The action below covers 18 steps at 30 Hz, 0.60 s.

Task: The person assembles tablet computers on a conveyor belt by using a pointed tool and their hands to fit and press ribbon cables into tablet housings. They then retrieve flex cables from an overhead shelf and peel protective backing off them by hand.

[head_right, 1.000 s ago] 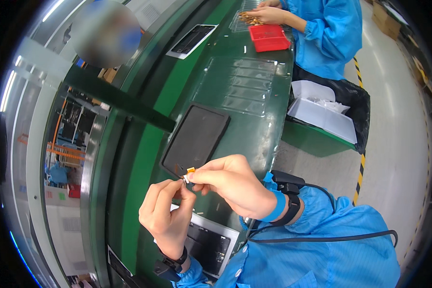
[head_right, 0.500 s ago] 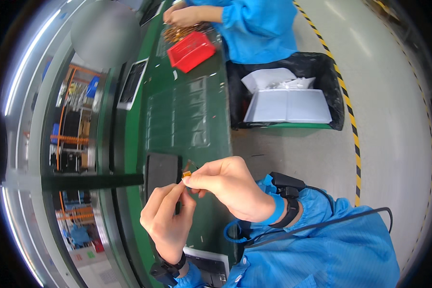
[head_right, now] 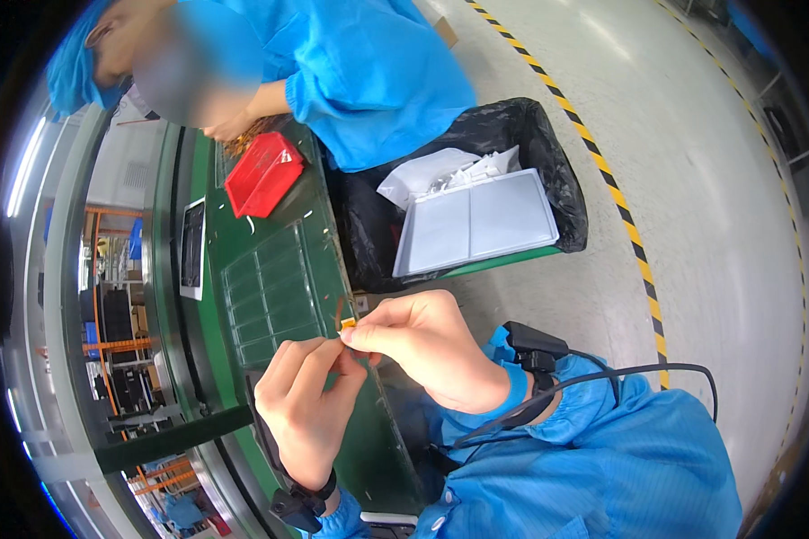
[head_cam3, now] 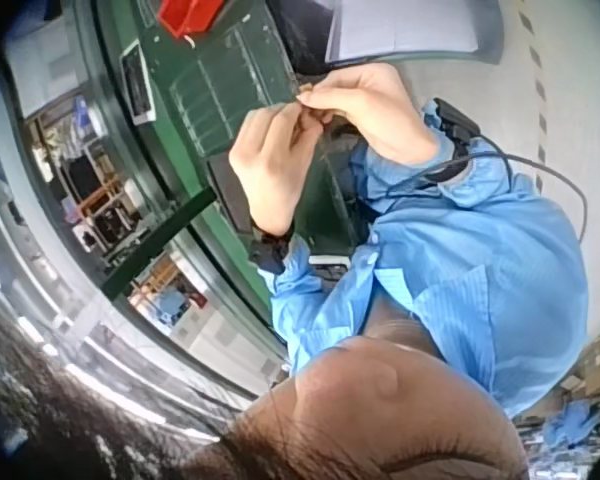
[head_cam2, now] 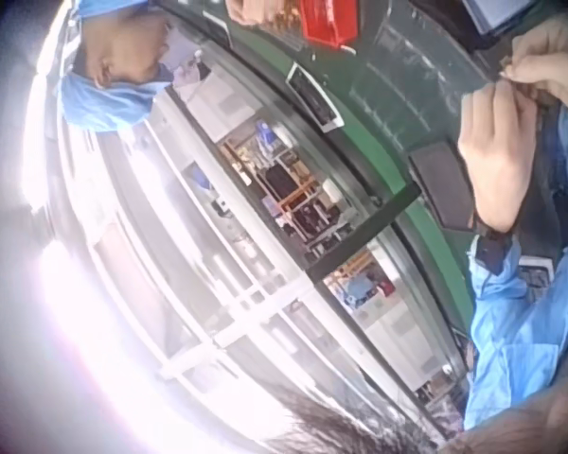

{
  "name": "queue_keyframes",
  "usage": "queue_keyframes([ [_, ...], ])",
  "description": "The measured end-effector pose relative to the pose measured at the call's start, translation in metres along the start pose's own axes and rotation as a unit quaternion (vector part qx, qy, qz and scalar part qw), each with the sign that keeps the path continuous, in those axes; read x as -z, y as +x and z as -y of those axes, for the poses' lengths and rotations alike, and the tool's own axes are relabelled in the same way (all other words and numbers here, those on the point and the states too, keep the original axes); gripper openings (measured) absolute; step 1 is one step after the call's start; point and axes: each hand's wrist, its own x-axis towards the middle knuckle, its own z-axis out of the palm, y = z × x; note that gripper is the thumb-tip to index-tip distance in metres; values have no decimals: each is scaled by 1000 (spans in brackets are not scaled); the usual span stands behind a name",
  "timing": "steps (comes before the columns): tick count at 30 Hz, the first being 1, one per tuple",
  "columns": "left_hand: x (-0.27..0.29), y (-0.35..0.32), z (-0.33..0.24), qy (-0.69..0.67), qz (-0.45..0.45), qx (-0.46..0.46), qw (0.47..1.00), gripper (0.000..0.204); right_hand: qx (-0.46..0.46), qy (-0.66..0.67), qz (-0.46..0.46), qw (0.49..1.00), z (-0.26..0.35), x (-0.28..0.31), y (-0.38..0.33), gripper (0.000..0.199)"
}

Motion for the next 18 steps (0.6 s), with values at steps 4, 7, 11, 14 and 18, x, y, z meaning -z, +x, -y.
queue_keyframes([
  [4,-13,15,-1,-15,6,-23,1000,22,-10,-4,-12,1000,11,13,5,10],
  [7,-20,21,-3,-22,6,-16,1000,22,-22,11,-19,1000,18,20,9,11],
  [11,-28,21,-4,-38,-16,45,998,21,-37,53,-19,998,21,25,13,11],
  [14,-29,20,-4,-51,-14,57,997,21,-31,45,-16,998,21,26,15,12],
  [18,-29,20,-4,-44,-10,44,998,23,6,19,-2,1000,16,29,16,13],
])
